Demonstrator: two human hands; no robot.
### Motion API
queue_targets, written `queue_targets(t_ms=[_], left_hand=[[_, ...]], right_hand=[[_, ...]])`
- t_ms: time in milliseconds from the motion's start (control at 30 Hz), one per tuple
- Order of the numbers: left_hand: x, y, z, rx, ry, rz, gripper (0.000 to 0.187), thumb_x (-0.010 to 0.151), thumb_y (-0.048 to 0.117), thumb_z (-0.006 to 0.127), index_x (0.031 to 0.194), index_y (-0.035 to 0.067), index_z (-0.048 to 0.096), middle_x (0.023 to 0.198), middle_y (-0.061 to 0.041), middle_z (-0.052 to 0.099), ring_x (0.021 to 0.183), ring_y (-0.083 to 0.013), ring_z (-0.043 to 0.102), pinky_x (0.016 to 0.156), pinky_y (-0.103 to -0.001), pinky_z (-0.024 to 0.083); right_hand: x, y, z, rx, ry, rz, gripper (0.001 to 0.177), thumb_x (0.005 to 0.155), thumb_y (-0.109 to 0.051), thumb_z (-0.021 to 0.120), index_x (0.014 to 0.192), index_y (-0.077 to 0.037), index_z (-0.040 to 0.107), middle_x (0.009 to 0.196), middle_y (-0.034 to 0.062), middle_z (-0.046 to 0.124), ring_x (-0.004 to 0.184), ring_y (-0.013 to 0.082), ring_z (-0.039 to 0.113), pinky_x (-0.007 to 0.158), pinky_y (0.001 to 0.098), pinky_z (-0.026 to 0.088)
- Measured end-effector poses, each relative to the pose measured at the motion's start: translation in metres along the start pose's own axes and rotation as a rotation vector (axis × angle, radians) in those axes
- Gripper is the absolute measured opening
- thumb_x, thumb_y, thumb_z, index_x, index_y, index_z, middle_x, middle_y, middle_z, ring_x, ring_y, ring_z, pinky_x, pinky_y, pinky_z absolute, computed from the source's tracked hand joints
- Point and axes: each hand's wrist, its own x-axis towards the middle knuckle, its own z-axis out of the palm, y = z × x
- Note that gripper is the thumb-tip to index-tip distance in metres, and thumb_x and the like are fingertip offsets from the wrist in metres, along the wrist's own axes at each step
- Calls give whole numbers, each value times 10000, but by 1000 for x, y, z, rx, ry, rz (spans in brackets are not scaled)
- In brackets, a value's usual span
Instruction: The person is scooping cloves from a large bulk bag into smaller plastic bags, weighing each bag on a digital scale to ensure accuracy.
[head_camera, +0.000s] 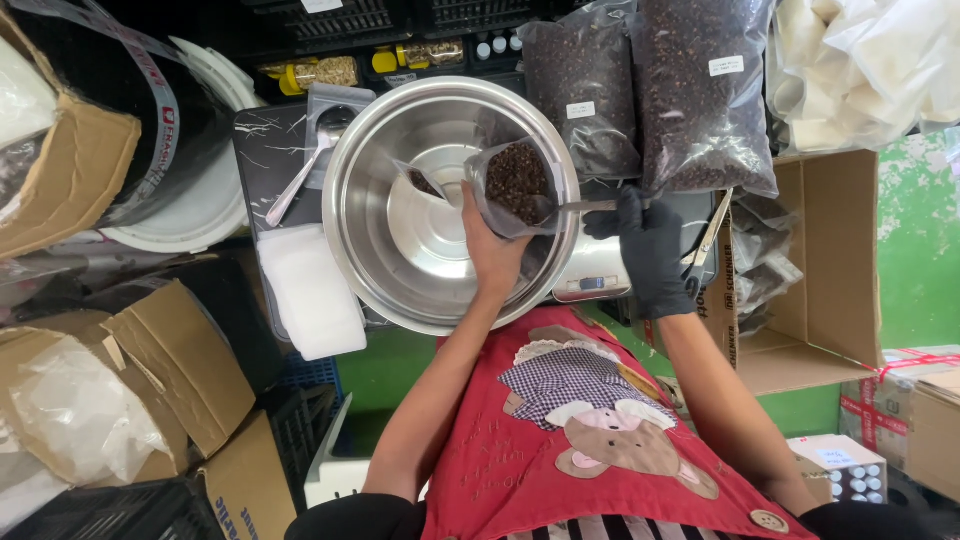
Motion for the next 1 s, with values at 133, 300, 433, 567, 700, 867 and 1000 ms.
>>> queue_targets(t_ms=[133,300,433,567,700,867,1000], left_hand=[[2,2,-2,23,0,11,1215,821,300,917,1710,132,105,1684,-233,205,1570,-455,245,1260,-639,279],[-5,5,-5,32,-49,11,1221,839,270,900,1711,124,59,1705,-239,178,1579,-461,233,1274,-629,270],[-5,-4,-10,10,-69,-17,1257,840,310,906,1724,147,27,1727,-199,154,1593,-414,228,1273,-583,277],[-5,1,-22,63,-171,-37,1225,858,287,887,1723,142,31,1758,-184,108,1607,-383,212,1302,-521,268],[-3,-3,-25,99,-208,-7,1196,866,288,880,1725,152,58,1772,-176,91,1610,-388,199,1312,-506,264],[-7,15,-38,126,-301,-23,1217,868,288,870,1716,134,12,1770,-203,42,1605,-412,186,1320,-524,267],[-14,18,-61,251,-453,-8,1121,868,383,847,1698,88,154,1755,-222,115,1571,-414,275,1310,-496,319]], right_hand=[[-16,-31,5,191,-74,76,405,1131,-329,580,923,-38,770,762,179,749,744,250,756,670,365,565],[-7,-16,10,869,-117,564,317,1076,-255,534,927,3,641,921,295,777,742,372,806,366,184,489],[-11,-4,22,898,-82,600,331,1065,-257,536,980,15,704,913,296,780,758,379,806,346,187,478],[-19,35,34,1069,-92,483,360,1067,-283,587,1102,45,730,1016,325,759,876,431,788,678,465,693],[-24,35,38,1084,-57,398,370,1085,-299,563,1136,26,733,1021,318,762,894,420,792,728,468,700],[-28,32,43,1057,-87,310,432,1088,-331,541,1222,35,727,1033,292,770,917,374,796,773,446,701],[-33,23,31,1048,-86,286,426,1089,-328,542,1244,25,724,1028,278,773,880,354,801,747,417,708]])
